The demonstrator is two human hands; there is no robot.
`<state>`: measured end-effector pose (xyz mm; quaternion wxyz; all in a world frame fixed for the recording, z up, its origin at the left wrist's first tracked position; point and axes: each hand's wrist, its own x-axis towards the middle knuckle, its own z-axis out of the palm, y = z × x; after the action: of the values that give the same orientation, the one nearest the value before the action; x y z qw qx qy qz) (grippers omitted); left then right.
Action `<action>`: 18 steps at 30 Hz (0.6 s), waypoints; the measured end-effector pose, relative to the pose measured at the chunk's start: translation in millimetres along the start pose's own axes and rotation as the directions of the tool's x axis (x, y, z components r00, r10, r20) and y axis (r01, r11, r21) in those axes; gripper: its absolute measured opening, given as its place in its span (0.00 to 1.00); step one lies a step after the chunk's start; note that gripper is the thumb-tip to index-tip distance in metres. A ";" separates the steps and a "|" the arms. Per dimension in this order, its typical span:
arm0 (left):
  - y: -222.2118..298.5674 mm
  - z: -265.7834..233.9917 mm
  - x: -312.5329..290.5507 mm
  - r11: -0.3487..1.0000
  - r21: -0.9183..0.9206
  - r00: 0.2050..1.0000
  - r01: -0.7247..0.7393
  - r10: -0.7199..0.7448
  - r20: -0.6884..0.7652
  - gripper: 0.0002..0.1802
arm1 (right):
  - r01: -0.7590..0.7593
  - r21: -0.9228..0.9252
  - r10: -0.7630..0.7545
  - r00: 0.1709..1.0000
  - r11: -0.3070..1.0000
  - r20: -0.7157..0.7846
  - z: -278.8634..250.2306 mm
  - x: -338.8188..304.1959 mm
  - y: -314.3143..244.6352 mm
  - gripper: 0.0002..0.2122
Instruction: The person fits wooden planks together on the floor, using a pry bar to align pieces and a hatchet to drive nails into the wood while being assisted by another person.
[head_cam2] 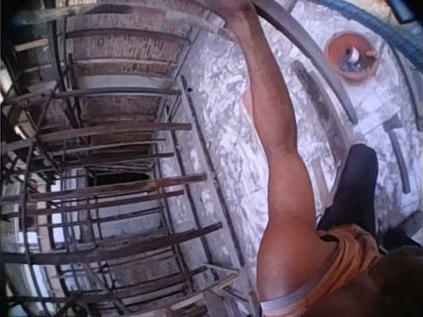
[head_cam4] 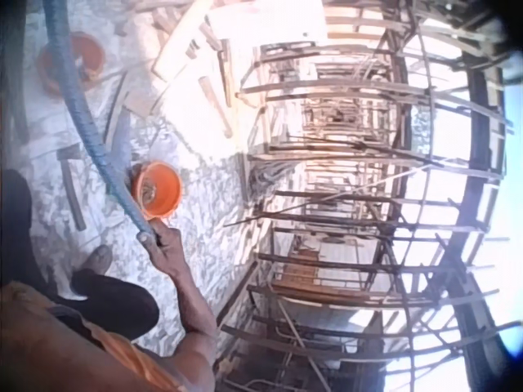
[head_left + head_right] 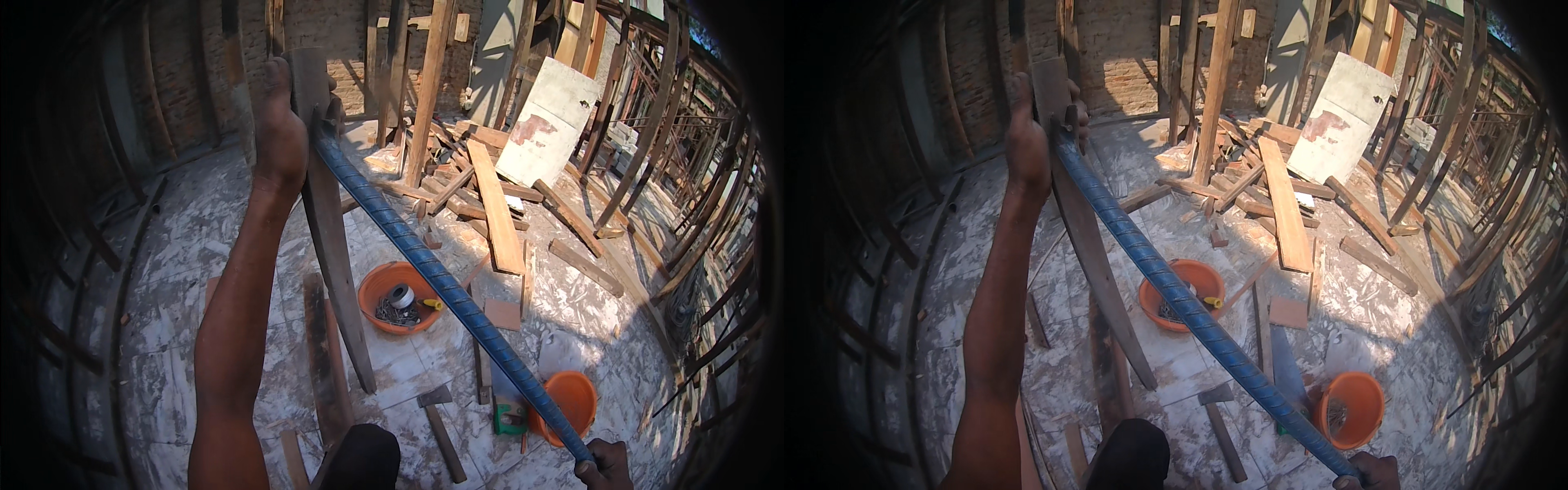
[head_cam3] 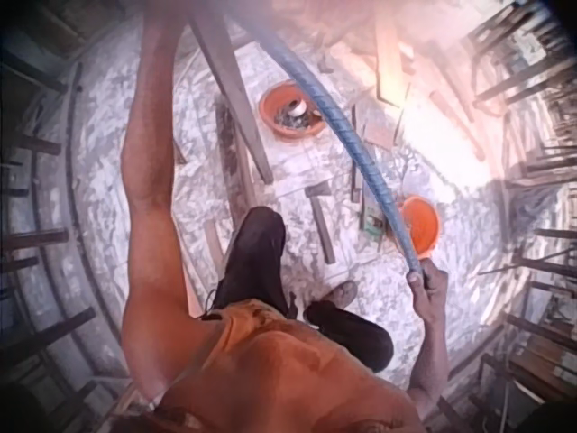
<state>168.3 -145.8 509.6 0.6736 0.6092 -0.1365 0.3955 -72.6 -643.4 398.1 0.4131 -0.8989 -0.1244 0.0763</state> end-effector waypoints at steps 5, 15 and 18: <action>-11.2 7.9 10.8 1.000 -0.004 0.998 0.001 -0.001 -0.056 0.42 | 0.088 0.160 -0.089 0.996 0.983 0.001 76.5 30.3 46.6 0.19; -0.2 -12.0 4.4 0.998 -0.055 0.996 0.039 -0.034 0.082 0.41 | 0.153 0.372 -0.160 0.987 0.916 -0.013 259.5 114.2 105.3 0.14; -0.6 -12.9 -1.6 0.996 -0.078 0.992 0.047 -0.038 0.120 0.41 | 0.166 0.258 -0.166 0.986 0.952 -0.021 286.0 123.7 106.8 0.13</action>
<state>163.9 -134.4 505.2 0.6966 0.6068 -0.1789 0.3385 -5.7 -467.9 127.4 0.5316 -0.8237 -0.1887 0.0571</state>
